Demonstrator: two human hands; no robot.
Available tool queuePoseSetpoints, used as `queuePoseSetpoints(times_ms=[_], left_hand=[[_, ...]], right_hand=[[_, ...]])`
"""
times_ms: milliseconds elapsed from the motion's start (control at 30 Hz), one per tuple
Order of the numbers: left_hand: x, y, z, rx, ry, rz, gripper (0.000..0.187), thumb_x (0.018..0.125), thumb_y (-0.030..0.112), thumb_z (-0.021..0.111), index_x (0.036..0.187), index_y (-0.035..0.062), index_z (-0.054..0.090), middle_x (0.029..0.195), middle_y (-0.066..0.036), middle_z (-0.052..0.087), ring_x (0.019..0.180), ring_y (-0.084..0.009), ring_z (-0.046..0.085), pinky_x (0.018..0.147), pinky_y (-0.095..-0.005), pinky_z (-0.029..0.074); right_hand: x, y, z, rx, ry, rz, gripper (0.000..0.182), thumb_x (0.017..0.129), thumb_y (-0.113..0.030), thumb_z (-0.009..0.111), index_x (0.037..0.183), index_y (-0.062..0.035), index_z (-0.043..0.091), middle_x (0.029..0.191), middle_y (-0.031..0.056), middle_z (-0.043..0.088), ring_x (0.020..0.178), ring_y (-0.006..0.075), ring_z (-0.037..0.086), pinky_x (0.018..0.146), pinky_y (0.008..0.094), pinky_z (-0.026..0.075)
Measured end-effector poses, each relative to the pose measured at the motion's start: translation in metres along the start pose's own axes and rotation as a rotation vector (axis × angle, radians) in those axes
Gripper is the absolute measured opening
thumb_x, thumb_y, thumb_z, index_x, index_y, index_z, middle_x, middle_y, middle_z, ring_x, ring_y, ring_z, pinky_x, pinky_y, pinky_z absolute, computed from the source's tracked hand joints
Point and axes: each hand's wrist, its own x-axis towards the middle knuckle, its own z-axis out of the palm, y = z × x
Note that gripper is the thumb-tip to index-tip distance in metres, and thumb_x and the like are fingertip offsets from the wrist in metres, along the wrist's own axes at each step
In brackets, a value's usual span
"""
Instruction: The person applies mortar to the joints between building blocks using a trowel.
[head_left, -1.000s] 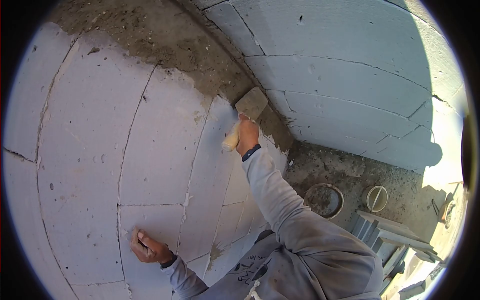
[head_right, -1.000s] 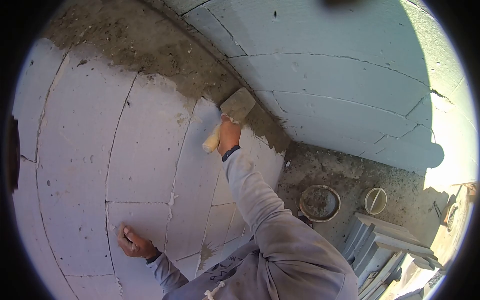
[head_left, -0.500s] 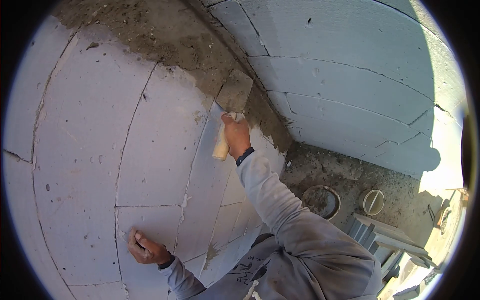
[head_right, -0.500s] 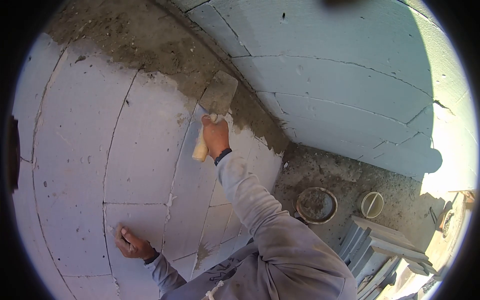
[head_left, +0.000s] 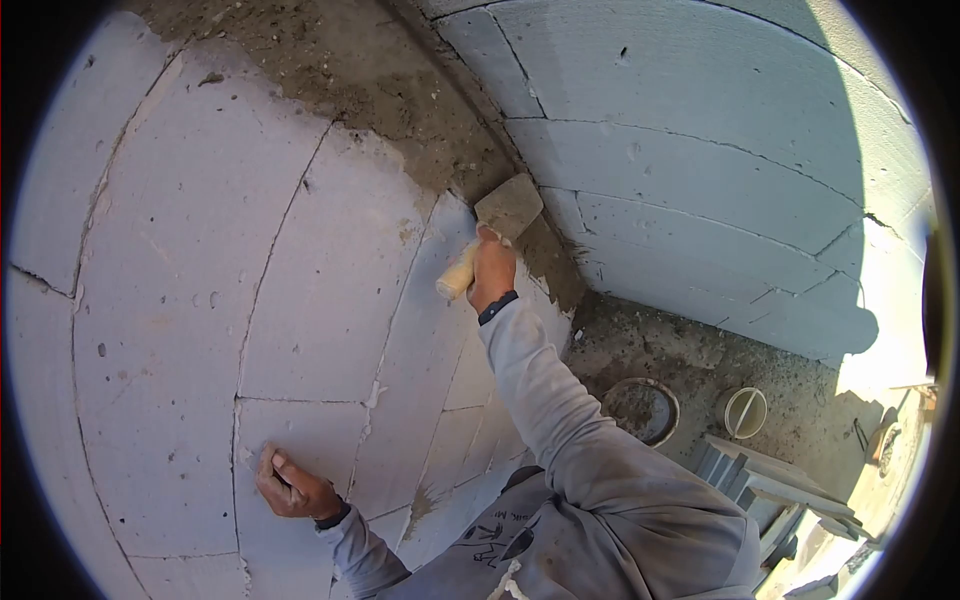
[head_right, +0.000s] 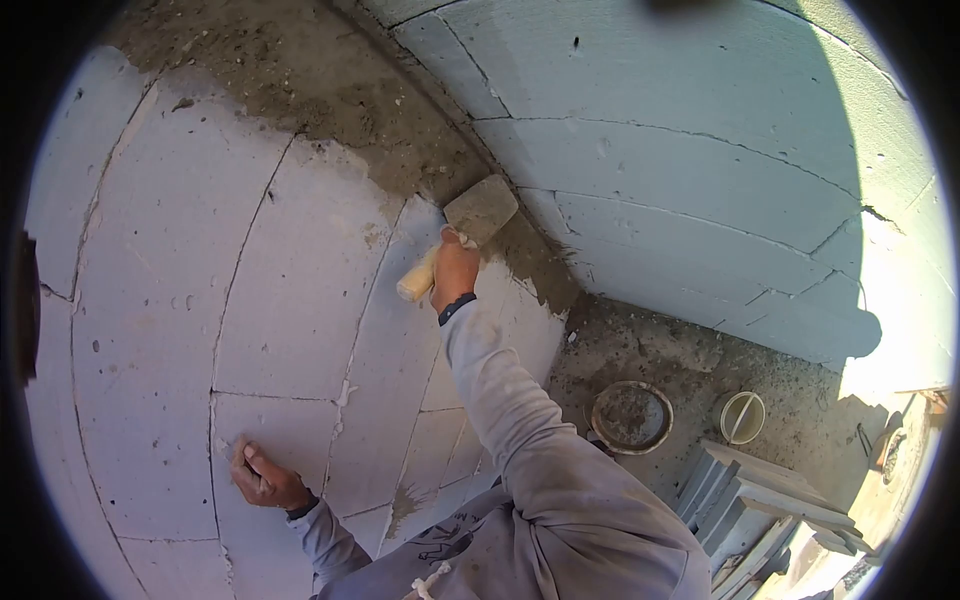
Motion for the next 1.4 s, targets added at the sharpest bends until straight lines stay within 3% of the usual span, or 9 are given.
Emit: queuePoseSetpoints(times_ms=[167, 300, 433, 700, 800, 900, 967, 1033, 1400], left_hand=[[0.000, -0.001, -0.004, -0.065, -0.014, -0.019, 0.019, 0.090, 0.010, 0.054, 0.089, -0.0033, 0.067, 0.086, -0.013, 0.068, 0.073, -0.0275, 0.062, 0.067, -0.0359, 0.049], [0.000, -0.001, -0.001, 0.000, -0.009, 0.027, 0.018, 0.089, 0.008, 0.054, 0.089, -0.0036, 0.067, 0.086, -0.013, 0.068, 0.072, -0.0268, 0.062, 0.067, -0.0353, 0.049], [-0.001, 0.000, -0.004, -0.054, -0.012, 0.033, 0.017, 0.089, 0.007, 0.054, 0.089, -0.0032, 0.067, 0.086, -0.013, 0.068, 0.073, -0.0269, 0.063, 0.068, -0.0356, 0.049], [0.000, -0.001, 0.001, -0.065, 0.005, 0.034, 0.018, 0.089, 0.008, 0.054, 0.090, -0.0034, 0.068, 0.086, -0.013, 0.069, 0.074, -0.0275, 0.063, 0.066, -0.0354, 0.050], [0.002, 0.005, 0.000, -0.051, 0.011, -0.021, 0.018, 0.089, 0.008, 0.054, 0.090, -0.0032, 0.068, 0.086, -0.013, 0.069, 0.073, -0.0276, 0.064, 0.066, -0.0354, 0.050], [0.004, 0.003, -0.001, -0.030, 0.017, 0.061, 0.018, 0.089, 0.009, 0.054, 0.090, -0.0033, 0.068, 0.085, -0.013, 0.068, 0.073, -0.0277, 0.063, 0.066, -0.0353, 0.049], [0.001, 0.001, 0.003, -0.077, 0.026, 0.018, 0.019, 0.089, 0.011, 0.055, 0.091, -0.0037, 0.068, 0.086, -0.013, 0.068, 0.074, -0.0260, 0.063, 0.066, -0.0344, 0.049], [-0.002, -0.002, -0.002, -0.095, 0.005, -0.014, 0.021, 0.089, 0.013, 0.056, 0.091, -0.0040, 0.068, 0.087, -0.013, 0.069, 0.075, -0.0244, 0.062, 0.067, -0.0334, 0.049], [-0.001, 0.000, 0.002, -0.134, 0.025, -0.010, 0.023, 0.091, 0.015, 0.056, 0.094, -0.0046, 0.067, 0.086, -0.013, 0.068, 0.073, -0.0225, 0.061, 0.066, -0.0316, 0.049]], right_hand=[[-0.027, -0.017, 0.023, -0.158, -0.135, -0.047, 0.029, 0.085, -0.023, 0.063, 0.100, -0.0021, 0.050, 0.077, 0.0098, 0.054, 0.063, 0.0237, 0.058, 0.051, 0.0393, 0.051], [0.025, 0.000, 0.005, 0.074, 0.057, -0.117, 0.031, 0.085, -0.023, 0.063, 0.100, 0.0006, 0.049, 0.088, 0.0132, 0.054, 0.064, 0.0244, 0.058, 0.052, 0.0403, 0.052], [-0.016, -0.013, 0.017, -0.249, -0.097, -0.103, 0.026, 0.086, -0.021, 0.062, 0.098, -0.0004, 0.051, 0.076, 0.0104, 0.055, 0.060, 0.0228, 0.058, 0.051, 0.0382, 0.052], [-0.011, -0.014, -0.035, -0.224, -0.094, -0.122, 0.021, 0.084, -0.020, 0.064, 0.094, -0.0036, 0.055, 0.073, 0.0085, 0.056, 0.056, 0.0183, 0.057, 0.047, 0.0319, 0.050], [-0.053, -0.038, -0.010, -0.241, -0.441, -0.093, 0.030, 0.084, -0.027, 0.066, 0.096, -0.0025, 0.054, 0.075, 0.0074, 0.058, 0.052, 0.0161, 0.056, 0.047, 0.0295, 0.048], [-0.045, -0.013, -0.033, -0.600, -0.218, -0.149, 0.033, 0.085, -0.033, 0.067, 0.096, -0.0041, 0.055, 0.072, 0.0067, 0.058, 0.052, 0.0146, 0.055, 0.049, 0.0282, 0.047], [-0.029, 0.010, -0.051, -0.882, -0.080, -0.422, 0.037, 0.085, -0.036, 0.067, 0.096, -0.0026, 0.056, 0.070, 0.0091, 0.061, 0.056, 0.0170, 0.058, 0.053, 0.0311, 0.048], [-0.048, 0.009, -0.035, -0.948, -0.086, -0.753, 0.042, 0.083, -0.035, 0.069, 0.097, 0.0011, 0.052, 0.076, 0.0219, 0.064, 0.071, 0.0383, 0.065, 0.064, 0.0415, 0.050], [-0.012, -0.012, -0.016, -1.104, -0.024, -0.765, 0.045, 0.079, -0.032, 0.069, 0.101, 0.0050, 0.056, 0.082, 0.0266, 0.065, 0.079, 0.0426, 0.064, 0.070, 0.0456, 0.051]])
